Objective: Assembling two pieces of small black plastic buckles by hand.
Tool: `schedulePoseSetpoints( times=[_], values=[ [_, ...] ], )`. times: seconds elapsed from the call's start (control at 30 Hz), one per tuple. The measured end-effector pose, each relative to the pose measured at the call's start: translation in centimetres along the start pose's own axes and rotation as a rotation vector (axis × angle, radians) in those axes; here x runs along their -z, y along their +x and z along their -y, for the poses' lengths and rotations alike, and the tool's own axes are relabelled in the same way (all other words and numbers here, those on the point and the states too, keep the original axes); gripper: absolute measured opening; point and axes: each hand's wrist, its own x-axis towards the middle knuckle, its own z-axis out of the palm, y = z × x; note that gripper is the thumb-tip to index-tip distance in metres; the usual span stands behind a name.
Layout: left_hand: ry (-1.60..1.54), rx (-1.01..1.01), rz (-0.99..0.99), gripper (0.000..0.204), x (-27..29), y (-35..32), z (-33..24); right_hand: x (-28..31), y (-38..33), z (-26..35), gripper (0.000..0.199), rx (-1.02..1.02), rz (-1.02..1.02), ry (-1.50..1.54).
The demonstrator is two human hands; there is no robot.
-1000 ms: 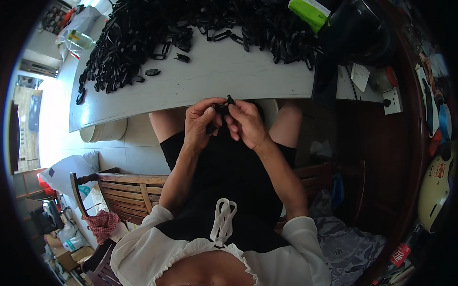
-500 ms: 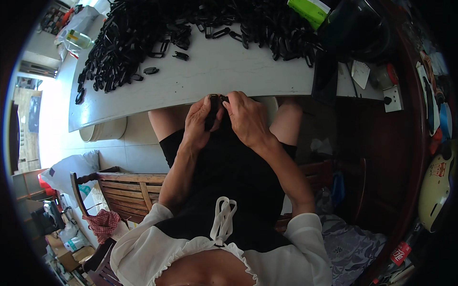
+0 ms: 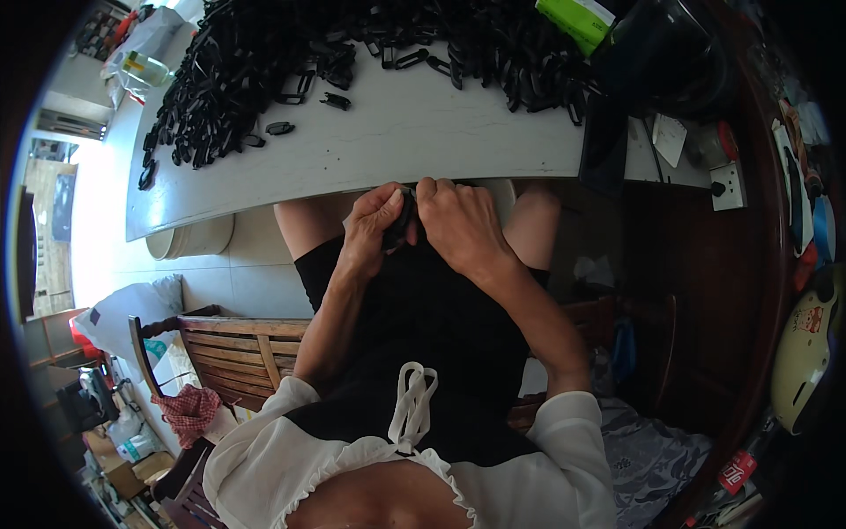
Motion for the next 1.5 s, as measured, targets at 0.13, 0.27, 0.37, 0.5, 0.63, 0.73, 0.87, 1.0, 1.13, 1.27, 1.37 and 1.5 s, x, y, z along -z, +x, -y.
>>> schedulePoseSetpoints(
  times=[0.13,0.27,0.37,0.5,0.63,0.73,0.87,1.0,1.13,1.27,1.37,1.5],
  values=[
    [-0.023,0.055,-0.049,0.029,-0.3,-0.1,0.4,0.3,-0.4,0.4,0.01,0.104,0.026,-0.13],
    [-0.164,0.003,-0.045,0.026,-0.7,-0.1,1.4,0.0,-1.2,-0.6,0.01,0.113,0.075,0.029],
    [-0.121,-0.041,-0.059,0.023,-0.9,0.1,-0.5,0.3,-1.9,-2.4,0.03,-0.168,0.075,1.016],
    [-0.139,-0.117,0.012,0.029,-1.8,0.6,0.0,-0.4,-2.4,-1.1,0.038,-0.414,0.092,1.791],
    [-0.236,-0.153,0.133,0.029,-2.3,0.2,-0.7,-3.0,-2.8,-3.0,0.034,-0.227,0.221,1.826],
    [-0.154,-0.173,0.031,0.03,-2.0,0.2,0.8,-3.0,-2.8,-3.8,0.026,-0.136,0.125,1.71],
    [-0.11,0.02,-0.082,0.038,0.9,-0.8,0.7,-2.0,-2.6,-4.6,0.032,-0.193,0.451,0.76],
    [-0.201,0.193,-0.129,0.04,2.7,-1.8,2.6,1.6,0.9,-4.7,0.022,-0.169,0.418,0.248],
    [-0.317,0.404,-0.073,0.032,1.6,-2.7,3.7,1.7,8.7,-5.5,0.023,-0.1,-0.103,0.034],
    [-0.401,0.367,0.084,0.026,1.8,-3.3,4.8,-2.7,15.5,-8.0,0.023,0.024,-0.21,-0.156],
    [-0.358,0.322,0.096,0.025,2.4,-3.9,4.6,-4.2,16.8,-7.7,0.017,0.044,-0.175,-0.291],
    [-0.396,0.228,0.039,0.027,3.1,-3.8,3.9,-3.9,16.0,-7.2,0.013,0.158,-0.307,-0.14]
  ],
)
